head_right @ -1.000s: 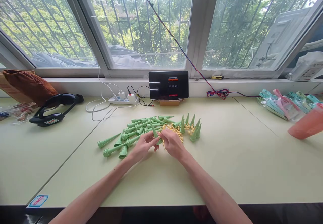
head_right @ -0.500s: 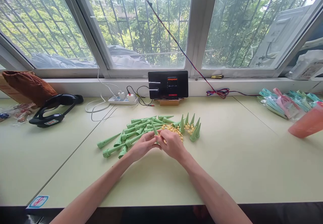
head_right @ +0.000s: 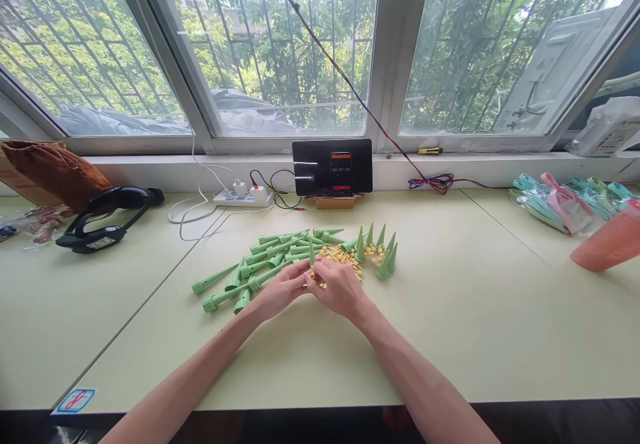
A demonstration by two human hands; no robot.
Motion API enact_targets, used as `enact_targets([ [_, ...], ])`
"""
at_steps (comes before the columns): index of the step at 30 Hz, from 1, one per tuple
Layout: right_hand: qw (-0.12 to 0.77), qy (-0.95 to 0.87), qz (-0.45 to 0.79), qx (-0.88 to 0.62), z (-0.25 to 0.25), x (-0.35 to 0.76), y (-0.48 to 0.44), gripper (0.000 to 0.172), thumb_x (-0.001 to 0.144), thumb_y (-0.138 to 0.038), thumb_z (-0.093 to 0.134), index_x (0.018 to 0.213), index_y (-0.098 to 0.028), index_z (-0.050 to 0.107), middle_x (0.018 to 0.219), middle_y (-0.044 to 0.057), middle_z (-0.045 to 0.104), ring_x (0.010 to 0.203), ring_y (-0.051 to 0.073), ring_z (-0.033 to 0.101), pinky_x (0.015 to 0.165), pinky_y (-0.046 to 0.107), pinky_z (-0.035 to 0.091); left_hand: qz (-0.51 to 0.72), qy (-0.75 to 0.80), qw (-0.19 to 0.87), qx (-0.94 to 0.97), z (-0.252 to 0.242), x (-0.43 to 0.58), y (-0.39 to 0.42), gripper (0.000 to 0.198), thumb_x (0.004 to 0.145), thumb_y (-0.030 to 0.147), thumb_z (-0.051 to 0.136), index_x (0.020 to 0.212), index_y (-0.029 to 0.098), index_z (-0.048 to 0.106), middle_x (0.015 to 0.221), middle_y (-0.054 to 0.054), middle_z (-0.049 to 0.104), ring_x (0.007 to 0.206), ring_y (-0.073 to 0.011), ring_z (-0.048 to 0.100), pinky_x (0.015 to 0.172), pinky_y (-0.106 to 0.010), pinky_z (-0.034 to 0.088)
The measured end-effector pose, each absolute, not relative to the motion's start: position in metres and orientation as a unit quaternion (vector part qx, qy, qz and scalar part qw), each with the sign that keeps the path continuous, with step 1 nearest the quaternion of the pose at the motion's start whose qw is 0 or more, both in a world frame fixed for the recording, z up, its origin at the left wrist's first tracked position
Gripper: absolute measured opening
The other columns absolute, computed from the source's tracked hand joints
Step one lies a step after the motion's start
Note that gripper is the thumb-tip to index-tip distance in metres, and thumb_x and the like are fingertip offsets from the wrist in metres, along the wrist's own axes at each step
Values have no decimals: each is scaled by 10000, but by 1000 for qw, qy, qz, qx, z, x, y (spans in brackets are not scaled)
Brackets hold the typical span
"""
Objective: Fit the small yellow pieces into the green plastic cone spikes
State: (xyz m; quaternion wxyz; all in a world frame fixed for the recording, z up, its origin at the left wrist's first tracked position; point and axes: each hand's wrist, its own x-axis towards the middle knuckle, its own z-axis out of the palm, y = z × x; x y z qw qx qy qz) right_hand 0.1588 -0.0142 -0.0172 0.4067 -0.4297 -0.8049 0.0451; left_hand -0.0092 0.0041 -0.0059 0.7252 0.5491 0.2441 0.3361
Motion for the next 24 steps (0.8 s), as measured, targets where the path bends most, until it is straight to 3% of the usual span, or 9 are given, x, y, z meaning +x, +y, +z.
enact_targets([
  [7,399,-801,58,-442,-17,158,-15,263,923,-244,484,670,-198,429,635,-15,509,537,103,407,519,233,266,341,260,690,583,-4,-9,2,411,919,394,595,1287,213,620,1210,-117,663,1162,-279,587,942,-381,506],
  [17,401,-809,60,-426,-19,157,-17,273,936,-213,421,673,-209,349,635,-23,433,542,106,346,514,234,251,343,249,691,585,-3,-8,-1,273,922,392,591,1020,152,675,954,-72,675,939,-190,621,879,-331,518],
  [24,398,-813,72,-418,-20,158,-16,274,936,-199,411,678,-220,321,655,-22,410,562,116,340,524,240,277,344,245,698,578,-1,-6,-3,290,891,388,635,1064,158,676,1036,-90,682,1046,-239,615,897,-345,515],
])
